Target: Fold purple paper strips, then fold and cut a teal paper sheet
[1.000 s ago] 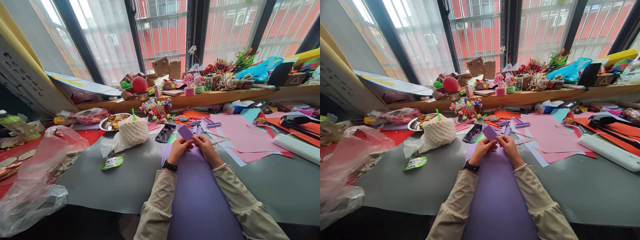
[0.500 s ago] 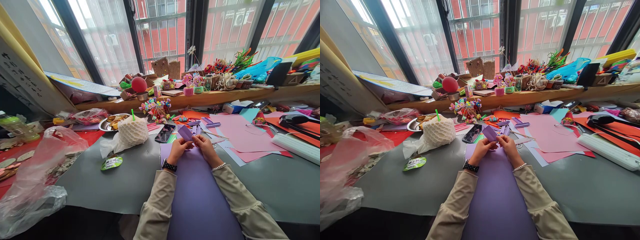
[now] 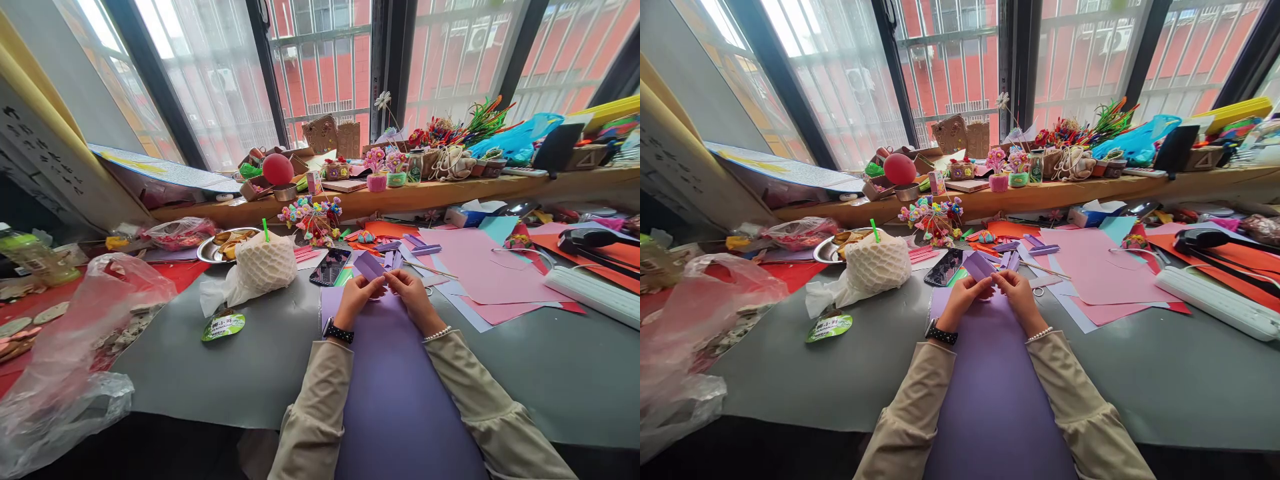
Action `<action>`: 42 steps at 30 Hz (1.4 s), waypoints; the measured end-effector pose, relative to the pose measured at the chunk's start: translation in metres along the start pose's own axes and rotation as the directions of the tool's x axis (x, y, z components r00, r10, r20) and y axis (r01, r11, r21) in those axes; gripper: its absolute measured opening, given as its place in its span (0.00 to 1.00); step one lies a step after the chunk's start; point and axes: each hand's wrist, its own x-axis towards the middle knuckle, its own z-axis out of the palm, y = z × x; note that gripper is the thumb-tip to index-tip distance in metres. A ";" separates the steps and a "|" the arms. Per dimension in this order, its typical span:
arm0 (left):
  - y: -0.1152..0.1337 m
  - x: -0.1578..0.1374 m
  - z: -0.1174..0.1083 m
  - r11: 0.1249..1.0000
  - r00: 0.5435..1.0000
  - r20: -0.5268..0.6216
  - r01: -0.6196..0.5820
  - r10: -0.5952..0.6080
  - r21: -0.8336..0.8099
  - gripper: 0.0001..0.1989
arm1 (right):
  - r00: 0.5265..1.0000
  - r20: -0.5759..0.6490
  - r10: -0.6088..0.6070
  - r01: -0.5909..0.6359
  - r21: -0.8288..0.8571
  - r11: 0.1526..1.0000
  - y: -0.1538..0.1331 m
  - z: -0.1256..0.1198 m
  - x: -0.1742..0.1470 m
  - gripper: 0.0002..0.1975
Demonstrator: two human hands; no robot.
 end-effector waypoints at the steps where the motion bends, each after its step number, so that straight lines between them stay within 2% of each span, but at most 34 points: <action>1: 0.000 0.000 0.000 1.000 1.000 -0.010 0.006 -0.006 -0.008 0.16 | 1.000 0.004 0.000 0.000 -0.002 1.000 0.000 0.000 0.000 0.10; 5: -0.002 0.002 -0.002 0.999 0.999 -0.028 -0.030 0.029 -0.027 0.15 | 1.000 -0.001 0.027 -0.027 0.011 1.000 -0.001 0.000 0.001 0.11; 8: 0.000 0.001 -0.002 0.997 0.994 -0.091 -0.070 0.067 -0.031 0.13 | 1.000 -0.006 0.030 -0.030 0.018 0.999 -0.001 0.001 0.001 0.12; 16: 0.002 0.001 -0.001 0.992 0.976 -0.182 -0.125 0.123 0.002 0.11 | 0.999 0.040 -0.001 0.005 -0.122 0.992 -0.002 0.002 0.000 0.14; 20: 0.000 0.002 -0.003 0.992 0.976 -0.176 -0.124 0.127 0.031 0.12 | 0.999 0.040 0.003 0.001 -0.116 0.993 -0.004 0.001 0.000 0.14; 24: 0.001 0.001 -0.004 0.993 0.980 -0.160 -0.110 0.114 0.032 0.11 | 0.995 0.095 -0.018 0.026 -0.080 0.996 -0.007 0.002 -0.001 0.12; 29: 0.002 0.001 -0.005 0.994 0.982 -0.157 -0.108 0.103 -0.024 0.11 | 0.991 0.137 0.003 0.009 -0.082 0.997 -0.010 0.004 -0.004 0.10; 33: 0.001 0.002 -0.005 0.994 0.984 -0.152 -0.099 0.092 -0.037 0.11 | 0.988 0.147 0.038 -0.022 -0.106 0.994 -0.010 0.003 -0.004 0.11; 38: 0.002 0.001 -0.005 0.993 0.984 -0.156 -0.100 0.090 -0.057 0.12 | 0.990 0.141 0.027 -0.015 -0.087 0.996 -0.006 0.002 -0.002 0.15; 42: 0.002 0.001 -0.004 0.994 0.984 -0.149 -0.100 0.093 -0.039 0.12 | 0.992 0.125 0.009 0.006 -0.118 0.993 -0.008 0.003 -0.002 0.13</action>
